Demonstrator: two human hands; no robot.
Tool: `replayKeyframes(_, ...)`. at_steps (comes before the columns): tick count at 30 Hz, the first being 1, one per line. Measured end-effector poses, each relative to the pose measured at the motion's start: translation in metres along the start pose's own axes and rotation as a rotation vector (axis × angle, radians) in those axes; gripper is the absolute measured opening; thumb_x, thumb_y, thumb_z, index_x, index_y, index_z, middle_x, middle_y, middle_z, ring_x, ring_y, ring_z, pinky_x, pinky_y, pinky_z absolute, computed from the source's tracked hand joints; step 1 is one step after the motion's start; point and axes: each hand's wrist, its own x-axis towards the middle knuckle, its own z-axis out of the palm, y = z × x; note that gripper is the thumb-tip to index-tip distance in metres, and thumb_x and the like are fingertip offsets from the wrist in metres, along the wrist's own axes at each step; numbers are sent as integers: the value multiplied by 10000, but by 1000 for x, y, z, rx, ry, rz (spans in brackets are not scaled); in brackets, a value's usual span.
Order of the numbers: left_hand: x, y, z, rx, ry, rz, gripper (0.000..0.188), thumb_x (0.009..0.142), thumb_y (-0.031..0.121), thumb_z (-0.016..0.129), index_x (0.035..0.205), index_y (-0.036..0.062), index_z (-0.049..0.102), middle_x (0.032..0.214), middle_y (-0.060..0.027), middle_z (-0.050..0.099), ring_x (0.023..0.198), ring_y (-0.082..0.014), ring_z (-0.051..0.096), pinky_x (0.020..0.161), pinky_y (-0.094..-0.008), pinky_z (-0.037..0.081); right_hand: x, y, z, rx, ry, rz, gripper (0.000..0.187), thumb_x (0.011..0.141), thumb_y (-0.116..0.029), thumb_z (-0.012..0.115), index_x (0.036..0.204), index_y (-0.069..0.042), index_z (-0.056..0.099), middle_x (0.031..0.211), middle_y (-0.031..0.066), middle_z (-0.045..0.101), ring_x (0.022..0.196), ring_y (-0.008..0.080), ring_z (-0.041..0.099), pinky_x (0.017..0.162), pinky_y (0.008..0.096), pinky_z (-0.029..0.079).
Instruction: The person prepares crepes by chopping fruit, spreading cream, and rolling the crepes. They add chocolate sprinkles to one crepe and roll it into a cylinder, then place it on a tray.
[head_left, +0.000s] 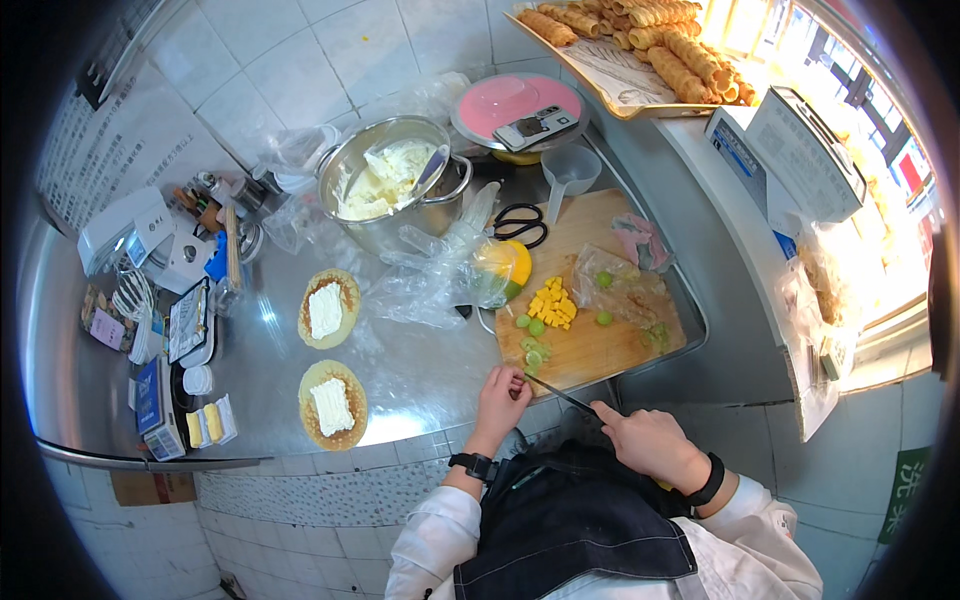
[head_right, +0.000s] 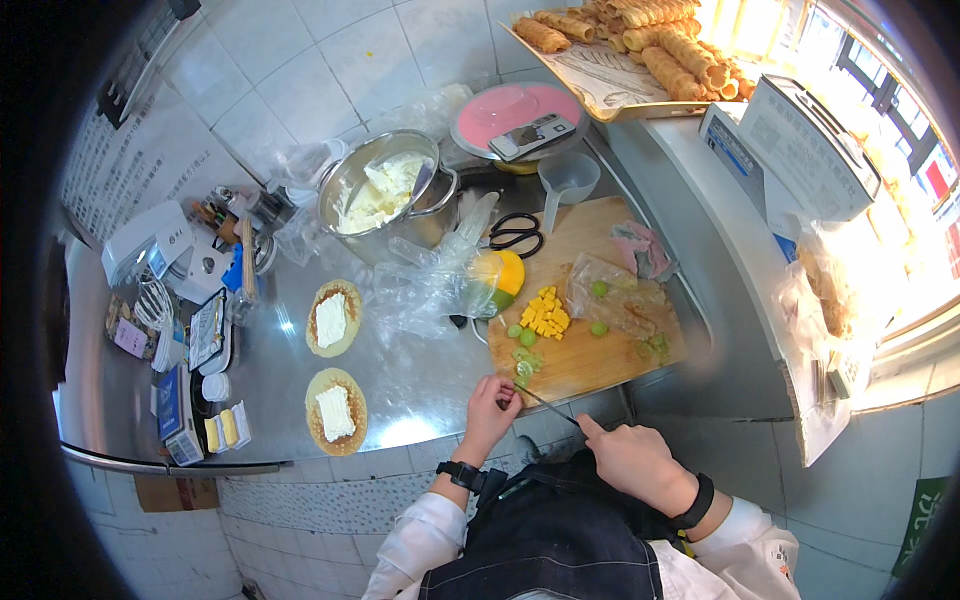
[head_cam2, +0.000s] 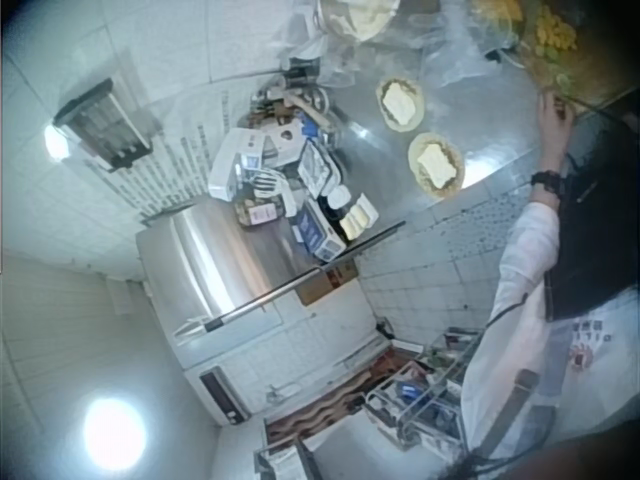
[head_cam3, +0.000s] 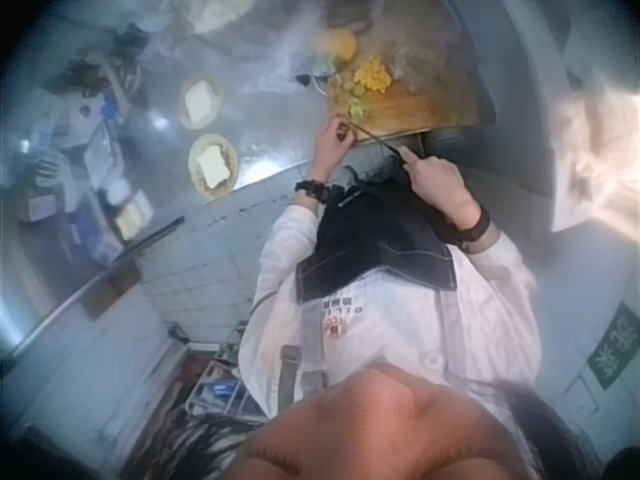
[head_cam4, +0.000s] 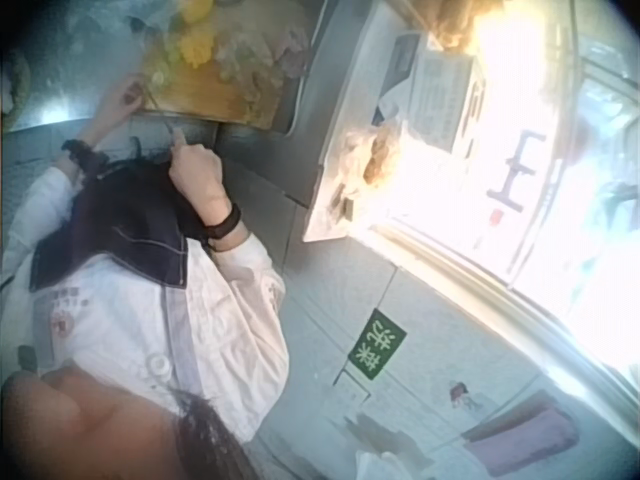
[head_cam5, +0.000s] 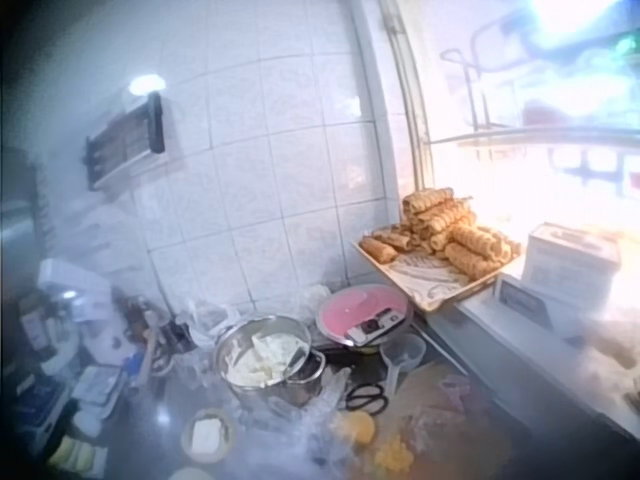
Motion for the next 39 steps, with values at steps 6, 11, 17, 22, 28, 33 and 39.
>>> replayKeyframes(6,-1,-1,2,30,21,-8,164,782,2,703,895,19,585,838,-91,567,683,-190,621,645,-289,534,10,1,5,-21,-43,-15,413,917,-168,527,1320,-79,504,679,178,668,638,361,673,566,473,527)
replayKeyframes(11,5,8,-5,25,-51,-49,188,788,16,703,934,25,585,885,-102,567,709,-205,625,645,-296,533,-4,15,4,-46,-68,-13,385,931,-192,530,1301,-88,510,673,176,667,624,358,673,558,468,526)
replayKeyframes(17,19,27,-1,301,-23,17,319,792,153,736,1037,31,572,1005,-142,554,842,-297,608,778,-390,517,-28,33,20,4,7,50,364,921,-248,580,1281,-199,547,692,172,666,636,375,654,588,481,532)
replayKeyframes(22,38,26,11,450,-81,-17,348,777,145,752,1044,23,563,992,-154,583,913,-340,598,805,-411,499,-42,43,25,60,77,71,377,904,-232,607,1277,-250,559,701,150,667,645,374,647,599,473,533)
replayKeyframes(28,42,27,3,129,-107,-230,276,806,111,713,1033,54,565,825,-85,615,756,-242,625,696,-338,521,-46,46,17,51,116,59,367,911,-250,602,1277,-247,571,685,139,662,645,354,655,582,457,530)
replayKeyframes(33,18,13,-32,-162,38,-382,268,878,127,692,1107,60,569,827,-35,629,734,-106,607,671,-245,503,-37,42,15,80,118,2,354,924,-279,581,1276,-241,574,691,142,665,639,344,659,572,455,529)
replayKeyframes(39,-10,-10,-47,-303,51,-468,154,900,121,678,1016,24,656,840,-18,678,760,-76,618,694,-230,504,-6,37,24,-20,42,-55,365,919,-286,570,1282,-244,577,697,134,666,643,337,661,577,452,533)
